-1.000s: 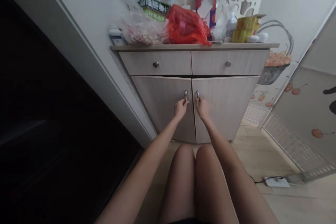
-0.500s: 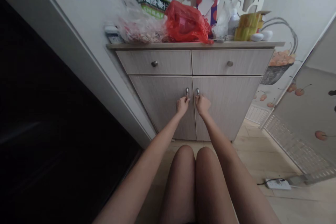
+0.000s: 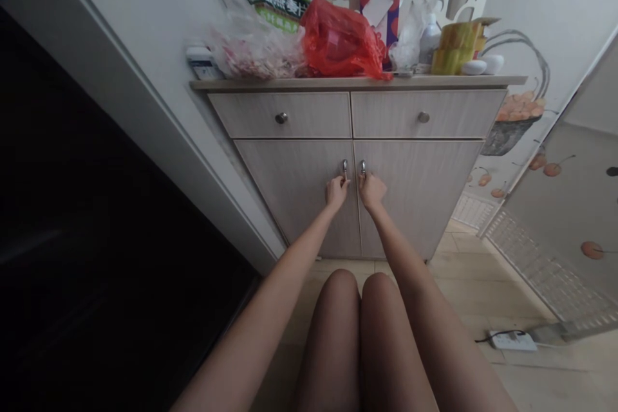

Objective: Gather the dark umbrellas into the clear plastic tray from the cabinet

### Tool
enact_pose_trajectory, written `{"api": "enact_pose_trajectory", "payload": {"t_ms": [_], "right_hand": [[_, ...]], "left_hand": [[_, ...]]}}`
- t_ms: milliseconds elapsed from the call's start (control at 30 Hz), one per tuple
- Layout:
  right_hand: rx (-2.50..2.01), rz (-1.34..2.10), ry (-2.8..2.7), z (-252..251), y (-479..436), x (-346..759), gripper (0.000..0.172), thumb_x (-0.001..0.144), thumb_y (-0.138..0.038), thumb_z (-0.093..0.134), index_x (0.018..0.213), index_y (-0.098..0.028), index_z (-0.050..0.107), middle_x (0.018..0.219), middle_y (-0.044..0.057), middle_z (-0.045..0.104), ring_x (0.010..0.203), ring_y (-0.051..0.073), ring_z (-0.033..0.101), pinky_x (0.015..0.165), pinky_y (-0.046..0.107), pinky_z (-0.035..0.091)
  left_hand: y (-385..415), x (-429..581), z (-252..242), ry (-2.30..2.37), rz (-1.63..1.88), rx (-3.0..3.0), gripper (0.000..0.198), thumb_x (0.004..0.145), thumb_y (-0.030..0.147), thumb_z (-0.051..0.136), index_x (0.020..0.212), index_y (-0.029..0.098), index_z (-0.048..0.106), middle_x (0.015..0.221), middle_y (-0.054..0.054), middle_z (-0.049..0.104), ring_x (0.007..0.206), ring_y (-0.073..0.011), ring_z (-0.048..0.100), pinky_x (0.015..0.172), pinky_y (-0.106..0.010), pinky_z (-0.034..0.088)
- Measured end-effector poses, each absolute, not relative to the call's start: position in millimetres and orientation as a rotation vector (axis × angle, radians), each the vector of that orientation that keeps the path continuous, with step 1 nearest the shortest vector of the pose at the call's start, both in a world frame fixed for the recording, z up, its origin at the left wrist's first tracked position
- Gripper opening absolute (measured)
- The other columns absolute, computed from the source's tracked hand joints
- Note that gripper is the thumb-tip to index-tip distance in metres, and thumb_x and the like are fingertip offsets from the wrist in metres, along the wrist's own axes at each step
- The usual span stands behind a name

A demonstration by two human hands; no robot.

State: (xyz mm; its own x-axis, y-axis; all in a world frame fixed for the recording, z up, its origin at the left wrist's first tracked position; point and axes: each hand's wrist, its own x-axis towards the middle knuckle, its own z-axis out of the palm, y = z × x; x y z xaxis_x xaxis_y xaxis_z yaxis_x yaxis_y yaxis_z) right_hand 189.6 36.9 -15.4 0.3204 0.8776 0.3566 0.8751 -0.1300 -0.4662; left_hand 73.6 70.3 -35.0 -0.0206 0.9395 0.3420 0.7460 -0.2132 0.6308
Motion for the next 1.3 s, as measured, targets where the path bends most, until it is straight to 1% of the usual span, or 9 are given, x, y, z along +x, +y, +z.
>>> {"api": "enact_pose_trajectory", "payload": {"t_ms": [333,500,633,700,767,867,933,1100,1300], "right_hand": [[-2.063,0.132,-1.567,-7.3,34.3,189.2,0.05,0.103,-0.048,0.031,0.119,-0.018,0.068,0.112,0.018,0.07,0.103,0.025,0.068,0.084,0.032,0.047],[-1.978,0.302,-1.567,-2.2,16.0,211.1,0.062,0.099,-0.061,0.036,0.132,-0.014,0.057,0.111,0.018,0.07,0.109,0.027,0.065,0.088,0.034,0.047],[-1.762,0.66,-1.707,-11.6,-29.3,238.9,0.064,0.09,-0.055,0.06,0.134,-0.009,0.056,0.087,0.013,0.07,0.086,0.024,0.066,0.075,0.03,0.047],[-1.471,1.079,-1.778,-16.9,-56.9,248.3,0.065,0.082,-0.049,0.071,0.135,-0.012,0.057,0.066,0.001,0.061,0.064,0.016,0.058,0.062,0.026,0.042],[-1.079,1.404,-1.654,-19.8,-79.5,251.8,0.075,0.079,-0.044,0.074,0.144,-0.02,0.047,0.053,-0.01,0.044,0.047,0.009,0.04,0.052,0.022,0.033],[-0.647,1.48,-1.273,-21.5,-94.1,246.9,0.085,0.08,-0.036,0.068,0.154,-0.034,0.026,0.047,-0.015,0.022,0.042,0.008,0.015,0.046,0.02,0.02],[-0.538,1.446,-1.077,-25.2,-91.0,239.7,0.081,0.082,-0.03,0.062,0.154,-0.038,0.025,0.046,-0.015,0.013,0.043,0.009,0.006,0.044,0.02,0.015],[-0.515,1.443,-0.841,-48.9,-70.0,225.6,0.062,0.088,-0.026,0.053,0.147,-0.035,0.039,0.049,-0.014,0.006,0.043,0.01,0.002,0.042,0.021,0.01],[-0.368,1.493,-0.778,-76.4,-63.3,224.5,0.065,0.083,-0.019,0.056,0.145,-0.035,0.042,0.047,-0.015,0.013,0.041,0.009,0.005,0.042,0.019,0.012]], "left_hand": [[74.5,78.5,-28.5,1.631,1.156,1.66,0.011,0.086,0.02,0.066,0.093,0.012,0.071,0.096,-0.011,0.073,0.094,-0.0211,0.066,0.083,-0.029,0.045],[50.3,56.4,-14.1,1.549,1.174,1.58,0.04,0.084,0.02,0.071,0.121,0.01,0.061,0.088,-0.008,0.069,0.078,-0.0142,0.063,0.074,-0.024,0.045],[2.6,8.2,-8.3,1.085,1.005,1.385,0.05,0.081,0.033,0.077,0.124,0.013,0.059,0.065,0.004,0.054,0.053,-0.0074,0.048,0.056,-0.021,0.037],[-23.2,-9.8,-7.2,0.755,0.871,1.256,0.052,0.082,0.034,0.076,0.126,0.015,0.059,0.058,0.009,0.044,0.045,-0.0047,0.036,0.05,-0.019,0.03],[-44.2,-15.0,-6.9,0.497,0.863,1.117,0.052,0.086,0.029,0.071,0.134,0.018,0.055,0.055,0.011,0.034,0.042,-0.0038,0.026,0.047,-0.018,0.025],[-60.3,-0.7,-10.0,0.31,1.108,0.912,0.05,0.092,0.02,0.057,0.141,0.026,0.05,0.053,0.012,0.023,0.04,-0.0054,0.017,0.045,-0.019,0.023],[-61.2,15.4,-16.1,0.292,1.278,0.809,0.046,0.096,0.018,0.048,0.14,0.029,0.051,0.054,0.011,0.02,0.04,-0.0067,0.016,0.045,-0.019,0.024],[-52.7,42.8,-41.3,0.294,1.438,0.659,0.041,0.098,0.014,0.038,0.132,0.025,0.058,0.057,0.009,0.021,0.042,-0.0078,0.017,0.047,-0.019,0.027],[-55.6,48.3,-62.1,0.214,1.464,0.581,0.043,0.097,0.008,0.035,0.129,0.022,0.06,0.057,0.009,0.022,0.041,-0.0065,0.018,0.047,-0.016,0.028]]}}
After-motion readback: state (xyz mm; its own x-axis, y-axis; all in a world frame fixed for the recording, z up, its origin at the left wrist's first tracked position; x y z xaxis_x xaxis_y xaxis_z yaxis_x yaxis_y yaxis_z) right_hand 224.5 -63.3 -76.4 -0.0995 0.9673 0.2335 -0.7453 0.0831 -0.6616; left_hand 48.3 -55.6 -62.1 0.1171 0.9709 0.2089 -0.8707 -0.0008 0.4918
